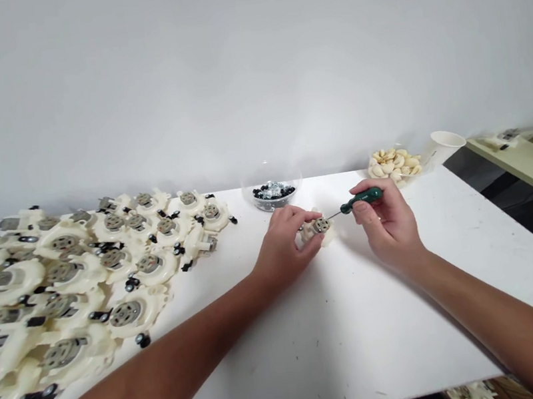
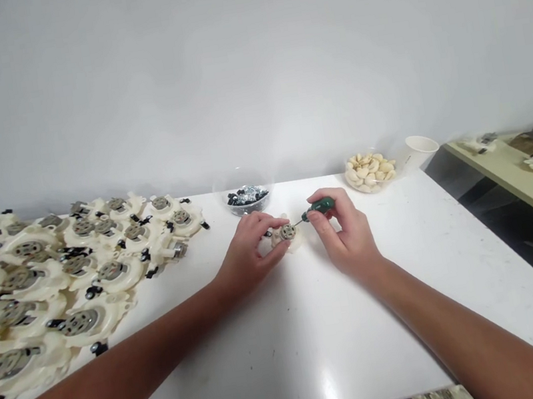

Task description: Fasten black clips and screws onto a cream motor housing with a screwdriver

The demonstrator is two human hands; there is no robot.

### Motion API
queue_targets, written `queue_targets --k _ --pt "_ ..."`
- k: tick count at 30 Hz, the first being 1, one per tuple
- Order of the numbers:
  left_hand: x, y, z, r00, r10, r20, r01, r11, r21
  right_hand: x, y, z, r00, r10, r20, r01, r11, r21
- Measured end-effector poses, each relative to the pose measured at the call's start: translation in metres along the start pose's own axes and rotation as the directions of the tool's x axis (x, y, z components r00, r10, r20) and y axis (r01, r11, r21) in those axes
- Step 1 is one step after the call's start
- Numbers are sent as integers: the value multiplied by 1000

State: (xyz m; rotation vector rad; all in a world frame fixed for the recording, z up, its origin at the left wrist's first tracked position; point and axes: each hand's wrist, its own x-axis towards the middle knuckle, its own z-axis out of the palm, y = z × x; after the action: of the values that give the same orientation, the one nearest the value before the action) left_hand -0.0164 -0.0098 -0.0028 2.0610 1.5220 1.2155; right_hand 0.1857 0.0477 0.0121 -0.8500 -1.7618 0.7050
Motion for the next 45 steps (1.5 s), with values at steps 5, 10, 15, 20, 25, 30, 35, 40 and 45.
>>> queue_targets --k 5,10,15,20,25,30,35,40,45 --pt "-1 1 1 999 46 2 -46 998 38 0 -2 0 999 -3 -52 2 1000 -21" --pt "-2 1 1 999 52 3 -52 997 55 0 -2 1 998 -21 -53 21 1000 14" --pt "-3 0 1 998 68 6 -68 996 54 1 -1 2 996 -25 -82 28 999 39" --pt "-4 0 1 996 83 11 -84 995 56 0 -3 1 995 -11 -100 17 998 58" --pt "-4 0 1 996 89 12 -90 993 73 -2 -2 -1 998 -41 43 38 998 55" --pt "-4 3 0 994 109 26 -111 992 64 -1 -6 -3 998 -39 43 37 998 56" --pt "-3 5 -2 997 73 35 -75 996 55 1 -11 -3 992 -32 121 29 999 27" --pt "-2 5 -1 997 63 34 -64 996 59 3 -8 -3 984 57 167 -60 998 14" --pt "-2 4 -1 999 47 29 -48 997 62 6 -1 -2 982 92 162 -106 991 84"
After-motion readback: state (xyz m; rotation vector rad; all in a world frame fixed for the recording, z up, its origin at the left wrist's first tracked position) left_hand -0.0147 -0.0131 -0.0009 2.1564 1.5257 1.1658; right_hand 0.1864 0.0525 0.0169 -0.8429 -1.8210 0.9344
